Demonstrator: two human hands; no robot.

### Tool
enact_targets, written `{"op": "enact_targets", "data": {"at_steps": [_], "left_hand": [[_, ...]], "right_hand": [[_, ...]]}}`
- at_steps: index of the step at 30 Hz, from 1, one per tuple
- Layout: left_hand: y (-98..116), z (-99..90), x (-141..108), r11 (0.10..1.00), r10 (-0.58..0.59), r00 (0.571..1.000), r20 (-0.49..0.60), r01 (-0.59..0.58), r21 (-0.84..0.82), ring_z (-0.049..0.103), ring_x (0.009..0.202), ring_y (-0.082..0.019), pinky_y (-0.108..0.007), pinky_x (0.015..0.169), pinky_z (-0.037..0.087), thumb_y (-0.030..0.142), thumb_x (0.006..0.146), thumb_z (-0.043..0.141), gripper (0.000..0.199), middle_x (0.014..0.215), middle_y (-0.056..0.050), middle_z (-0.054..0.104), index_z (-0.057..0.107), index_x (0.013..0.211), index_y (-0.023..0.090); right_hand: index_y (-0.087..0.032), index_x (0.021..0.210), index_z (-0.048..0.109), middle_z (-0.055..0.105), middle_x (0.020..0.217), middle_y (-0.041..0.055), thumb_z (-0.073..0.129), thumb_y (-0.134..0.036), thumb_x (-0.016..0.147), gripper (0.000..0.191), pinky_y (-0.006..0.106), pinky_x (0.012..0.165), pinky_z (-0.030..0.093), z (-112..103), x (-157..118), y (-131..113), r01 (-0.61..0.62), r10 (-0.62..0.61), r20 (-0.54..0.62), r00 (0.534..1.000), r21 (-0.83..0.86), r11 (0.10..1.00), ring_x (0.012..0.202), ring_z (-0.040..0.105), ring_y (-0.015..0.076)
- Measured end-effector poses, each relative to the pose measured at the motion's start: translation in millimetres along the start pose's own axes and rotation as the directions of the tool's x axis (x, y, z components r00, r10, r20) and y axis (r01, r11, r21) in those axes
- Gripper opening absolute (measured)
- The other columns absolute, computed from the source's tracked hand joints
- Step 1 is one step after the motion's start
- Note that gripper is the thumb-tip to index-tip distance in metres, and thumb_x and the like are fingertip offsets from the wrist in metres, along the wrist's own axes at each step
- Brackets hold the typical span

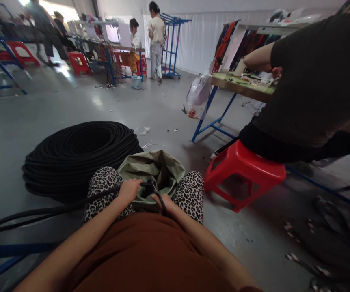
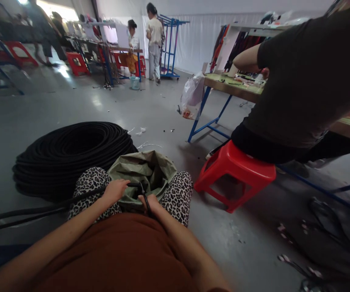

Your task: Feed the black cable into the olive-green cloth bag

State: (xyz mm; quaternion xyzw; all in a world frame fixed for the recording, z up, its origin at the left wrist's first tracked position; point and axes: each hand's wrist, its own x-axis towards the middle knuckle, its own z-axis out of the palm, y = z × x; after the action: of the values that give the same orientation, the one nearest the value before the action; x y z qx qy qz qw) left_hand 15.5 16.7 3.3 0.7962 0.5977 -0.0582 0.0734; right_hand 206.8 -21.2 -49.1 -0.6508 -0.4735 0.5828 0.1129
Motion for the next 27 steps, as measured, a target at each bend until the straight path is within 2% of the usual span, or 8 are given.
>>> {"op": "enact_targets", "data": {"at_steps": [9,16,18,22,27], "left_hand": [[-1,0.7,-1,0.999,-0.019,0.999,-0.039,0.018,-0.026,0.064,0.102,-0.023,-0.034,0.085,0.044,0.020,0.093,0.046,0.033,0.111,-0.010,0.072,0.065,0.120,0.020],[-2,-1.4,-3,0.988,-0.083,0.989,-0.126,0.065,-0.141,0.066,0.103,-0.023,-0.033,0.088,0.047,0.025,0.094,0.044,0.035,0.115,-0.010,0.071,0.063,0.123,0.018],[-3,-2.3,-3,0.979,-0.111,0.982,-0.155,0.080,-0.190,0.066,0.104,-0.022,-0.032,0.089,0.047,0.027,0.095,0.044,0.035,0.117,-0.009,0.071,0.063,0.123,0.019],[-3,-3.3,-3,0.959,-0.155,0.969,-0.192,0.101,-0.264,0.066,0.106,-0.020,-0.030,0.091,0.048,0.028,0.095,0.044,0.035,0.121,-0.008,0.070,0.063,0.124,0.021],[0,-6.1,-4,0.956,-0.159,0.971,-0.181,0.106,-0.273,0.066,0.107,-0.021,-0.030,0.092,0.048,0.030,0.095,0.043,0.036,0.123,-0.007,0.070,0.062,0.124,0.021]], "right_hand": [[-0.018,0.055,0.048,0.042,0.040,-0.0020,0.056,-0.045,0.093,0.047,0.020,0.035,0.034,1,-3,-2,-0.048,0.048,0.001,0.999,0.067,0.997,0.033,0.044,0.0108],[-0.016,0.068,0.053,0.049,0.049,-0.0018,0.054,-0.049,0.094,0.042,0.021,0.037,0.041,2,7,2,-0.065,0.091,-0.072,0.993,0.306,0.950,0.035,0.047,0.0103],[-0.015,0.072,0.055,0.052,0.052,-0.0015,0.053,-0.048,0.095,0.041,0.021,0.040,0.044,3,11,5,-0.045,0.065,-0.046,0.997,0.345,0.938,0.037,0.049,0.0103],[-0.014,0.076,0.057,0.056,0.055,-0.0013,0.057,-0.044,0.094,0.036,0.019,0.045,0.045,5,14,8,0.038,-0.044,0.012,0.999,0.302,0.952,0.041,0.054,0.0097],[-0.014,0.077,0.057,0.057,0.057,-0.0018,0.058,-0.043,0.094,0.034,0.018,0.048,0.043,5,14,11,0.121,-0.125,0.000,0.992,0.273,0.955,0.047,0.058,0.0102]]}}
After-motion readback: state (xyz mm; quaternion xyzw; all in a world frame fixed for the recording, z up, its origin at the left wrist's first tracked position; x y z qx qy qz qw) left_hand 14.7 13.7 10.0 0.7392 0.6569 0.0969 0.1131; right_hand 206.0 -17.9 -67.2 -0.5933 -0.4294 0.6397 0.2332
